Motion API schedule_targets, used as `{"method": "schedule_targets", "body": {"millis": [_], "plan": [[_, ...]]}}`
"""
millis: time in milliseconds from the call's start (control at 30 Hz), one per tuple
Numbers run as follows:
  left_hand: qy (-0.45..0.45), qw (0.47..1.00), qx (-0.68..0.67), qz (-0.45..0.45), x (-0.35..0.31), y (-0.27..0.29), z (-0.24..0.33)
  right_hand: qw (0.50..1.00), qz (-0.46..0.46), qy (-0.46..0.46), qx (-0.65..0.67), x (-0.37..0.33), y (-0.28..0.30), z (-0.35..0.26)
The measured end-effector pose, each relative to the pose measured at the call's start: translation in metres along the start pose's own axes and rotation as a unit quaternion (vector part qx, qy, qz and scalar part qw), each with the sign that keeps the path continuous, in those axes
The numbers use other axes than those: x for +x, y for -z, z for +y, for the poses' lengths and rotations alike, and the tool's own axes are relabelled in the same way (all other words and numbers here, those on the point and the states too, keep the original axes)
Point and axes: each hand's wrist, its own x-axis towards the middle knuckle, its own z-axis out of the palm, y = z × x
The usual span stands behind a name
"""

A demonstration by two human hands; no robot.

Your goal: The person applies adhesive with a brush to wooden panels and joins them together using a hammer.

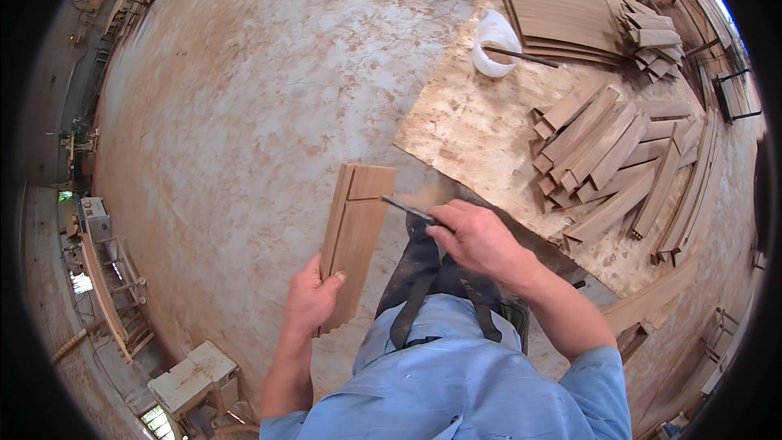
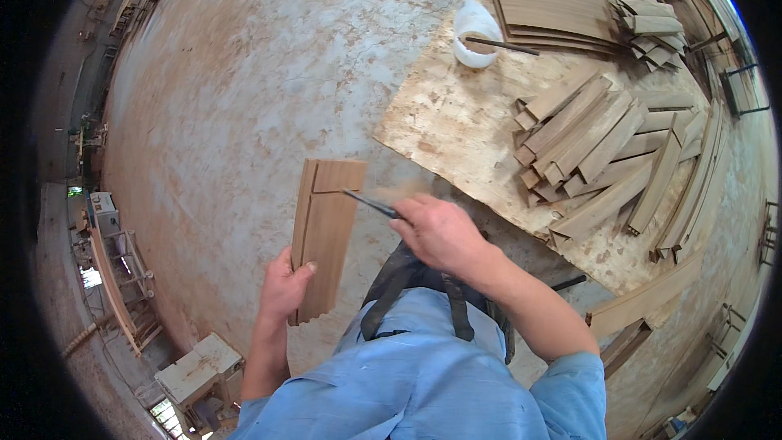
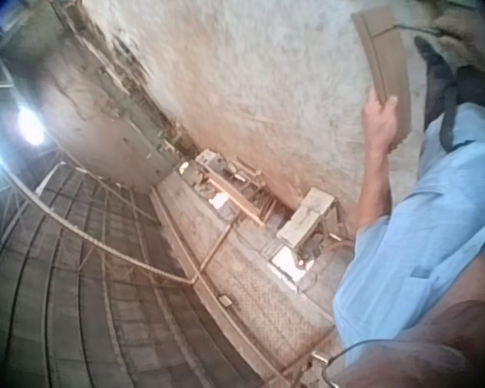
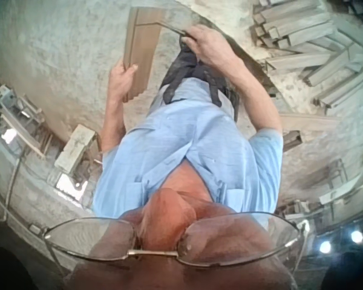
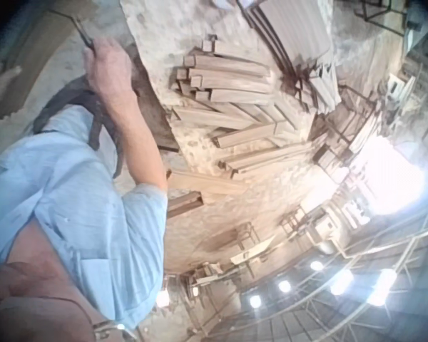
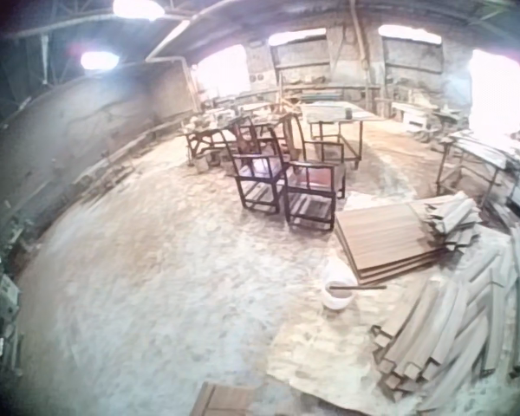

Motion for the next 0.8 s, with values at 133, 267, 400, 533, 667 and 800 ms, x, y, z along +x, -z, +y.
{"method": "schedule_targets", "body": {"millis": [133, 267, 400, 533, 667, 800], "plan": [[0.004, 1.0, 0.012, 0.018, 0.01, 0.014, -0.008, 0.997, -0.065, -0.023, -0.018, 0.029, -0.014, -0.039], [0.001, 0.999, 0.038, 0.036, 0.015, 0.026, -0.002, 0.997, -0.067, -0.032, -0.012, 0.047, -0.028, -0.044], [-0.017, 0.998, 0.054, 0.032, 0.023, 0.037, -0.008, 0.996, -0.075, -0.028, 0.031, 0.062, -0.039, -0.047], [-0.001, 0.996, 0.083, 0.031, 0.026, 0.041, -0.005, 0.991, -0.112, -0.056, 0.051, 0.071, -0.043, -0.05], [-0.001, 0.996, 0.089, 0.03, 0.031, 0.043, -0.009, 0.984, -0.128, -0.097, 0.071, 0.075, -0.047, -0.053], [-0.005, 0.995, 0.098, 0.029, 0.034, 0.046, -0.007, 0.986, -0.109, -0.098, 0.076, 0.078, -0.048, -0.057]]}}
